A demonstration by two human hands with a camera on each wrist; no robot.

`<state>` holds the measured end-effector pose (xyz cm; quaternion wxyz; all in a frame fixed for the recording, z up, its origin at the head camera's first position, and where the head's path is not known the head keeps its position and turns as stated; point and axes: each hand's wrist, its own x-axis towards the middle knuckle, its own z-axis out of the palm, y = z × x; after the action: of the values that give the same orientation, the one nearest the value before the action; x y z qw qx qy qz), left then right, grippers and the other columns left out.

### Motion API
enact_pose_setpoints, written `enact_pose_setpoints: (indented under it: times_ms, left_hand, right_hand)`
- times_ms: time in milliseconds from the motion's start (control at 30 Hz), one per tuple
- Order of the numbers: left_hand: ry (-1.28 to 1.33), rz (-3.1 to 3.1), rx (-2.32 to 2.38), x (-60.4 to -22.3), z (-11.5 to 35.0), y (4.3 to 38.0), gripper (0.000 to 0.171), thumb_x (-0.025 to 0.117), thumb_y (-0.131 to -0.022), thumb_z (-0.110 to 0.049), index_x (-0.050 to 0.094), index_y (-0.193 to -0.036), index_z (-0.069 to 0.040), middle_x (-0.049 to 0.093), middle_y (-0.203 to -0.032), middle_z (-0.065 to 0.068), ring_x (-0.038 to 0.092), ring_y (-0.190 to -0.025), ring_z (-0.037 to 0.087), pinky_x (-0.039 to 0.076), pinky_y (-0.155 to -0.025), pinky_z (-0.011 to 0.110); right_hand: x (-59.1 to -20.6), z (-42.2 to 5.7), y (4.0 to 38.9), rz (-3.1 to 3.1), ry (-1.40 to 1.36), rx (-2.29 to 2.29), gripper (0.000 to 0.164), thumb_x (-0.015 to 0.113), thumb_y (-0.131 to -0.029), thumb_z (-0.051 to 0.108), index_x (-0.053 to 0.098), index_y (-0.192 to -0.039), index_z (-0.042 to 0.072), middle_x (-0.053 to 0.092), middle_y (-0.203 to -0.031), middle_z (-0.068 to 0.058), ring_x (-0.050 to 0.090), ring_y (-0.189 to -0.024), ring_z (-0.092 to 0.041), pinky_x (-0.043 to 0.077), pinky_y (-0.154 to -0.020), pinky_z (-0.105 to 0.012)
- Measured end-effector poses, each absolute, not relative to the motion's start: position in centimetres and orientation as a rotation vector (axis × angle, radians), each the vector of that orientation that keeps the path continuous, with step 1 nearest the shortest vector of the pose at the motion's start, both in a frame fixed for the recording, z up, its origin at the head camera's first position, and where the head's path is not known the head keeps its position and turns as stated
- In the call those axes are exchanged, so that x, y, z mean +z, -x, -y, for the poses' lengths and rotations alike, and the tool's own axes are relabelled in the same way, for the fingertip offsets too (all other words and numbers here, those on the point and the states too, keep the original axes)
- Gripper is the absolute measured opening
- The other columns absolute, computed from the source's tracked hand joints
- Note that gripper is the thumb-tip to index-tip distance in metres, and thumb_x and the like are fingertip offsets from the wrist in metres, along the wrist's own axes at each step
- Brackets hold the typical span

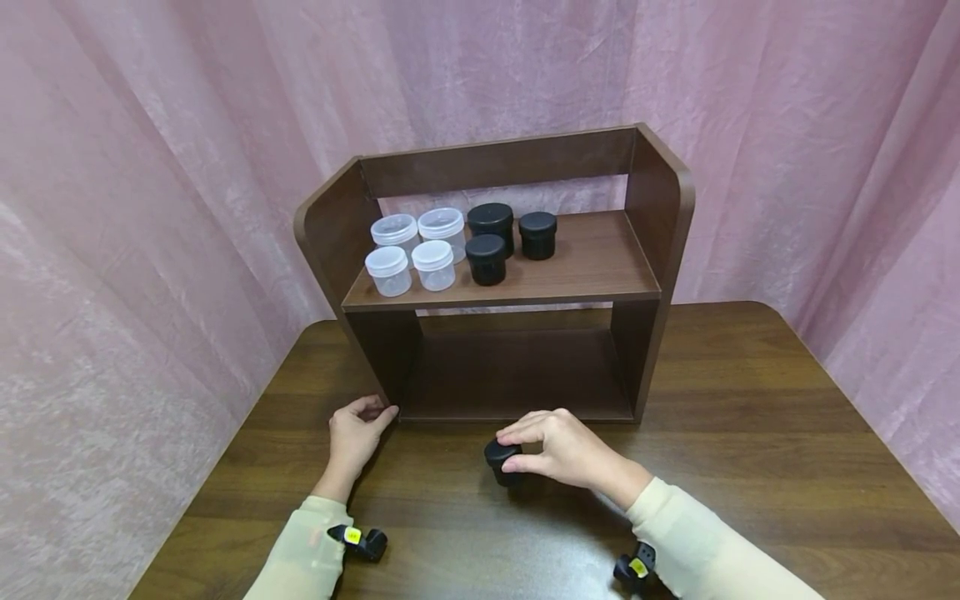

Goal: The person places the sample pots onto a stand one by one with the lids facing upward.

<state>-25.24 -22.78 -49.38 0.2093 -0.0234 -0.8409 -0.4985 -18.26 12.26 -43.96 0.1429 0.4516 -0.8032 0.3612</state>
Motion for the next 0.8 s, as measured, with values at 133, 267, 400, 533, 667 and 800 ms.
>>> enact_pose_setpoints:
  times_ms: [133, 267, 400, 533, 667, 800]
  left_hand:
    - [0.059, 2.339, -1.394, -49.5, 22.8, 25.3, 0.018, 0.082, -0.077, -0.015, 0.074, -0.089, -0.004, 0.072, -0.085, 0.008, 0.069, -0.079, 0.020, 0.053, -0.064, 0.022]
    - [0.053, 2.342, -1.399, -49.5, 22.8, 25.3, 0.018, 0.082, -0.077, -0.016, 0.074, -0.089, -0.004, 0.071, -0.085, 0.008, 0.069, -0.079, 0.020, 0.054, -0.064, 0.023]
    - [0.057, 2.344, -1.397, -49.5, 22.9, 25.4, 0.019, 0.082, -0.077, -0.016, 0.074, -0.089, -0.004, 0.071, -0.086, 0.008, 0.069, -0.079, 0.020, 0.053, -0.064, 0.022]
    - [0.061, 2.344, -1.392, -49.6, 22.9, 25.4, 0.019, 0.082, -0.077, -0.016, 0.074, -0.089, -0.004, 0.071, -0.086, 0.008, 0.069, -0.079, 0.020, 0.053, -0.064, 0.022]
    - [0.062, 2.343, -1.393, -49.6, 22.9, 25.4, 0.019, 0.082, -0.077, -0.016, 0.074, -0.089, -0.004, 0.071, -0.086, 0.008, 0.069, -0.079, 0.019, 0.053, -0.064, 0.021]
    - [0.065, 2.339, -1.398, -49.7, 22.9, 25.4, 0.019, 0.082, -0.077, -0.016, 0.074, -0.090, -0.004, 0.071, -0.086, 0.008, 0.069, -0.079, 0.019, 0.053, -0.064, 0.021]
  right_hand:
    - [-43.4, -12.6, 18.4, 2.290, -1.273, 1.059, 0.034, 0.078, -0.080, 0.030, 0.076, -0.107, 0.010, 0.072, -0.106, 0.002, 0.066, -0.098, -0.013, 0.052, -0.083, -0.023]
    - [-42.4, -13.0, 18.6, 2.261, -1.249, 1.067, 0.034, 0.080, -0.078, 0.028, 0.075, -0.106, 0.009, 0.072, -0.105, 0.002, 0.067, -0.098, -0.014, 0.048, -0.085, -0.017]
    - [-41.3, -13.4, 18.6, 2.258, -1.222, 1.076, 0.034, 0.081, -0.077, 0.025, 0.075, -0.107, 0.009, 0.072, -0.106, 0.002, 0.066, -0.099, -0.015, 0.048, -0.086, -0.018]
    - [-40.1, -13.8, 18.5, 2.257, -1.199, 1.095, 0.034, 0.082, -0.076, 0.021, 0.075, -0.107, 0.009, 0.071, -0.107, 0.001, 0.066, -0.101, -0.016, 0.049, -0.086, -0.019]
    - [-39.2, -14.3, 18.5, 2.228, -1.190, 1.117, 0.035, 0.084, -0.073, 0.015, 0.076, -0.106, 0.008, 0.071, -0.108, 0.000, 0.066, -0.101, -0.017, 0.049, -0.086, -0.018]
    - [-37.4, -14.4, 18.1, 2.181, -1.175, 1.107, 0.035, 0.086, -0.068, 0.004, 0.076, -0.101, 0.002, 0.072, -0.104, -0.007, 0.068, -0.097, -0.024, 0.048, -0.087, -0.018]
